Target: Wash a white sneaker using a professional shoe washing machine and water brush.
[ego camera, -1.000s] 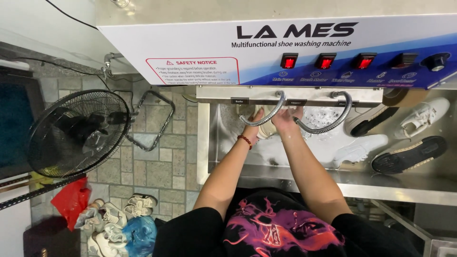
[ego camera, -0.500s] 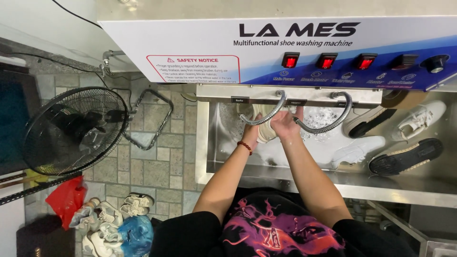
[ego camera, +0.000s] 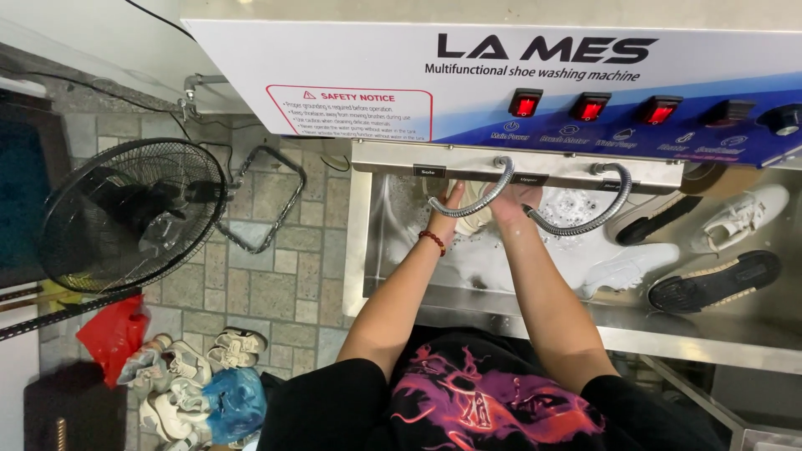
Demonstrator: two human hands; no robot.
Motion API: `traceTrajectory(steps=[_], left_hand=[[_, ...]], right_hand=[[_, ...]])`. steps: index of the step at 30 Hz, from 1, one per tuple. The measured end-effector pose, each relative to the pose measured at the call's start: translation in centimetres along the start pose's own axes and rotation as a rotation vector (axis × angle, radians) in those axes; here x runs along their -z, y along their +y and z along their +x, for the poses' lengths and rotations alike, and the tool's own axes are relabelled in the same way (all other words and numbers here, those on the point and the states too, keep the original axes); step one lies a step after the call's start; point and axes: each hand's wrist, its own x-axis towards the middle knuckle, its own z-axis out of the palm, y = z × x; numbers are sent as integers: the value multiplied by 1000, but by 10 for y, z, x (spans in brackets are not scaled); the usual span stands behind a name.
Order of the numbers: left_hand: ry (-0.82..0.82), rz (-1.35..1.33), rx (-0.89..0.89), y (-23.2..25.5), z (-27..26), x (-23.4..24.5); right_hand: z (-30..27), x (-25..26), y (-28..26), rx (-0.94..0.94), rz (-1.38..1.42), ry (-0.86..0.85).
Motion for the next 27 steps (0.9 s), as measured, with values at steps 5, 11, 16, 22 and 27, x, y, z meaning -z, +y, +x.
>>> traceTrajectory(steps=[5, 11, 16, 22, 27], left_hand=[[-43, -85, -10, -1, -10, 1], [13, -149, 87, 0, -15, 2], [-169, -392, 97, -21, -32, 16], [-239, -402, 92, -14, -42, 20], [-145, -406, 70, -25, -18, 18]], right_hand=[[21, 30, -14, -28, -35, -45], [15, 41, -12, -62, -13, -35], [-69, -12, 20, -179, -195, -229], [-77, 2, 4, -281, -307, -331], [-51, 1, 2, -264, -200, -282]])
